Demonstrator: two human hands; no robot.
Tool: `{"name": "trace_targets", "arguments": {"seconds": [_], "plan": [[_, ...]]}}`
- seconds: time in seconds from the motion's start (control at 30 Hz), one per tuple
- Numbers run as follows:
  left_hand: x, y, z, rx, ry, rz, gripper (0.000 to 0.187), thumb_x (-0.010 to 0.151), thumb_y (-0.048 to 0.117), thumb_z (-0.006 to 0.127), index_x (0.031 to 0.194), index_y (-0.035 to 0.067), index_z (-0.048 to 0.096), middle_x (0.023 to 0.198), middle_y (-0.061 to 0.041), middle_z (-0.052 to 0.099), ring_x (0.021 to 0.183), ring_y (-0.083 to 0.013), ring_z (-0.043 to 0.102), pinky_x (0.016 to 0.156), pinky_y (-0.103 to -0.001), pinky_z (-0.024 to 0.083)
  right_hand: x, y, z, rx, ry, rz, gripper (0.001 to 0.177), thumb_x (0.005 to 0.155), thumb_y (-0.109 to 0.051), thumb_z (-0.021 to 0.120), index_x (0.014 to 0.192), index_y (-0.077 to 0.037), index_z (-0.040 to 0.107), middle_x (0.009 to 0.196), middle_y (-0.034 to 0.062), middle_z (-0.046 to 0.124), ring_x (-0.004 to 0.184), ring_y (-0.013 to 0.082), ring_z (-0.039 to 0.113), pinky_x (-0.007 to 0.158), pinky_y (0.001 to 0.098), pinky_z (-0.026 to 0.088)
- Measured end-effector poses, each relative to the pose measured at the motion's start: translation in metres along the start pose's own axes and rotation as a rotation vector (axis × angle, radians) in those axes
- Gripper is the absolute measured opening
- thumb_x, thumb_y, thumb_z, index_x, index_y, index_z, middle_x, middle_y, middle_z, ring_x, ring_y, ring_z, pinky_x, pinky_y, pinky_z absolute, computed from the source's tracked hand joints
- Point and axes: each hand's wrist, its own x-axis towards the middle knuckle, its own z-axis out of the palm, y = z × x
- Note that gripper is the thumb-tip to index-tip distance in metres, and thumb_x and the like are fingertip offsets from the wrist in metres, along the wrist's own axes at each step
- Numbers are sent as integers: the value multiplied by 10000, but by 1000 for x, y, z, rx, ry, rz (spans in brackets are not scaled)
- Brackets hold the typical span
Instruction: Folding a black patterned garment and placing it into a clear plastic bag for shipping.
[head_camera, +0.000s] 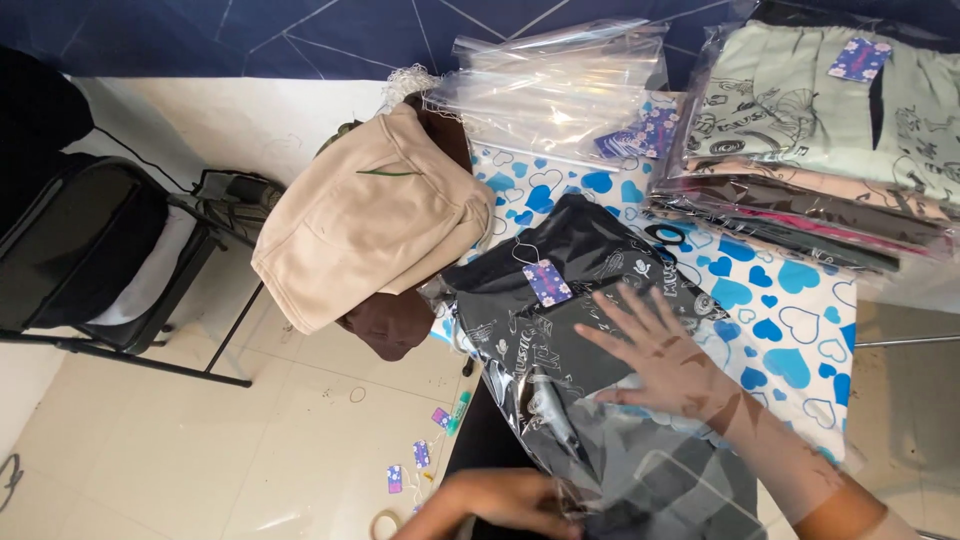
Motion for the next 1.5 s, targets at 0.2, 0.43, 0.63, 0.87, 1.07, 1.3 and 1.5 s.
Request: {"name": "trace_targets", "arguments": {"seconds": [0.2, 0.43, 0.63, 0.87, 1.07, 1.3, 1.5], "plan": [[-13, 88, -62, 258, 199, 34, 243, 1041, 398, 583, 1035, 201, 726, 1061, 23, 743, 1039, -123, 715, 994, -306, 551, -14, 13, 30, 89, 45, 467, 835, 979, -693, 275, 1640, -190, 186, 1706, 182, 92, 1582, 350, 20, 1249, 505, 41], [46, 23, -117, 1409, 1200, -42, 745, 1000, 600, 549, 1548, 114, 418, 1568, -176, 433, 1508, -401, 301, 1231, -633, 125, 14, 52, 79, -115, 163, 250, 760, 892, -760, 436, 1529, -347, 407, 1552, 143, 401, 1405, 434, 422, 1090, 565, 420], [43, 18, -111, 1326, 1130, -288, 835, 985, 723, 424, 1574, 132, 388, 1623, -216, 358, 1521, -443, 253, 1205, -692, 93, 67, 63, 80, 3, 287, 189, 645, 1043, -451, 376, 1628, -185, 310, 1622, 202, 360, 1476, 412, 352, 1185, 563, 282], [38, 38, -123, 1261, 942, -577, 1014, 904, 878, 262, 1623, 164, 295, 1685, -208, 225, 1546, -436, 206, 1197, -685, 120, 80, 75, 77, 20, 239, 73, 548, 1046, -464, 439, 1527, -207, 494, 1522, 82, 541, 1437, 260, 464, 1222, 449, 280], [42, 31, -110, 1264, 1039, -491, 938, 959, 811, 289, 1623, 149, 281, 1684, -219, 221, 1552, -435, 173, 1207, -683, 65, 91, 79, 93, 11, 214, 190, 629, 1047, -540, 375, 1620, -284, 332, 1692, 93, 273, 1540, 347, 239, 1258, 533, 160], [8, 26, -132, 1244, 1222, -105, 706, 1029, 473, 530, 1613, 128, 334, 1655, -235, 295, 1504, -436, 306, 1199, -667, 179, 70, 32, 32, 181, 52, 255, 677, 1019, -591, 403, 1639, -371, 244, 1692, 75, 220, 1535, 404, 160, 1197, 631, 162], [1, -9, -144, 1352, 1092, -205, 575, 1076, 485, 445, 1581, 211, 414, 1635, -77, 395, 1527, -292, 307, 1246, -576, 149, 24, 11, 55, -204, 205, 293, 888, 886, -823, 226, 1657, -386, 182, 1717, 100, 191, 1520, 460, 210, 1160, 657, 221]]}}
